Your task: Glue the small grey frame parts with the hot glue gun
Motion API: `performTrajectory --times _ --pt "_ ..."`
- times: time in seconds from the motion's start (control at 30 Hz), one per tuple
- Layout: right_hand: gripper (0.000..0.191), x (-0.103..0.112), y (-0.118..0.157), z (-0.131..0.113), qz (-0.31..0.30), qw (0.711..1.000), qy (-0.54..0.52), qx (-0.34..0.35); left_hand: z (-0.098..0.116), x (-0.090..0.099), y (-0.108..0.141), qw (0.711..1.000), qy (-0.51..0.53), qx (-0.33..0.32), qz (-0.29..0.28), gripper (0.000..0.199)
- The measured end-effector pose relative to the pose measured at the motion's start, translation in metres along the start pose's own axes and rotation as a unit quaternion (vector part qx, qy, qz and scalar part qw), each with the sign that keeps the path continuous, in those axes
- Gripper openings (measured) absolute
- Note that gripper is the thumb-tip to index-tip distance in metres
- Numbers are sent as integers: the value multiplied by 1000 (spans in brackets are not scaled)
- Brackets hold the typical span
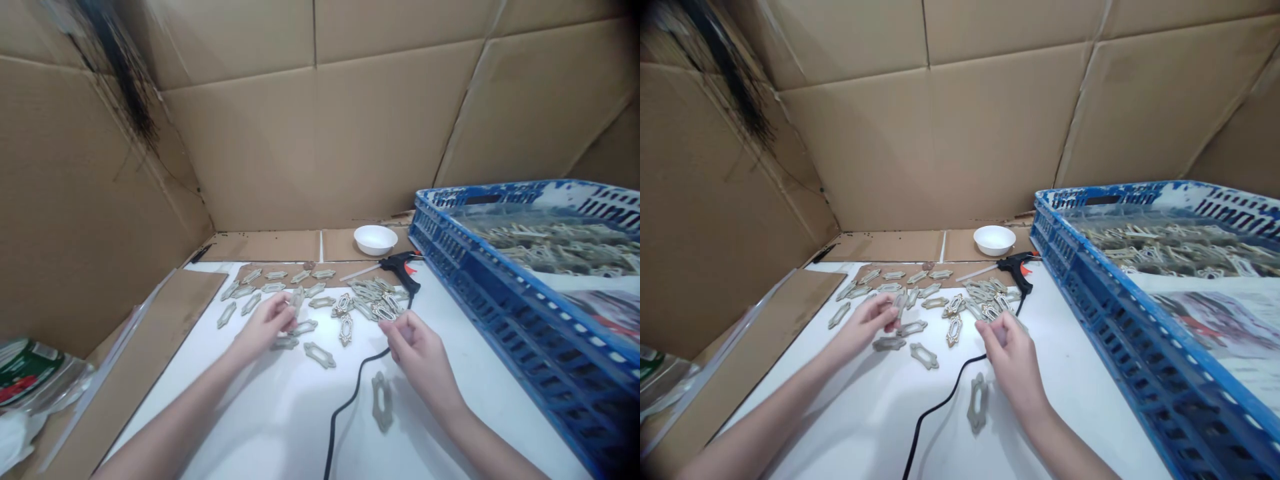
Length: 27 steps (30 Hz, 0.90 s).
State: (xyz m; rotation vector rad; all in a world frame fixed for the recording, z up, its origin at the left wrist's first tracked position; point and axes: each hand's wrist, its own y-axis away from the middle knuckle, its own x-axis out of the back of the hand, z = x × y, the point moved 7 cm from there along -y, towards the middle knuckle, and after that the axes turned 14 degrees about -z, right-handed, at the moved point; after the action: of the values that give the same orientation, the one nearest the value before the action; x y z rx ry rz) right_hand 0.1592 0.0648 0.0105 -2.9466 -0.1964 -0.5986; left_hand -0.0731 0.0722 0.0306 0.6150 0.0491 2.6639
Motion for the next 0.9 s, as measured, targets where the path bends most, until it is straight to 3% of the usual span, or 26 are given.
performTrajectory --times 0.13,0.23,0.37,0.53,0.73,0.9 --pt "40 -3 -4 2 -43 997 -58 -13 5 29 18 976 -135 61 -161 26" --pt "39 -6 -3 3 -53 996 -75 -14 -3 35 34 947 -215 99 -215 22" --pt "37 -10 -3 3 -63 993 -94 -22 -21 32 38 936 -257 128 -203 20" --pt "34 -8 -1 -1 -57 985 -159 -29 -33 14 35 928 -300 131 -179 17" --pt "27 -7 -2 -9 -67 977 -200 -31 -18 -2 30 912 -387 104 -87 19" --pt "16 -6 -2 -12 -81 973 -214 -37 -7 -18 22 857 -487 135 -98 24"
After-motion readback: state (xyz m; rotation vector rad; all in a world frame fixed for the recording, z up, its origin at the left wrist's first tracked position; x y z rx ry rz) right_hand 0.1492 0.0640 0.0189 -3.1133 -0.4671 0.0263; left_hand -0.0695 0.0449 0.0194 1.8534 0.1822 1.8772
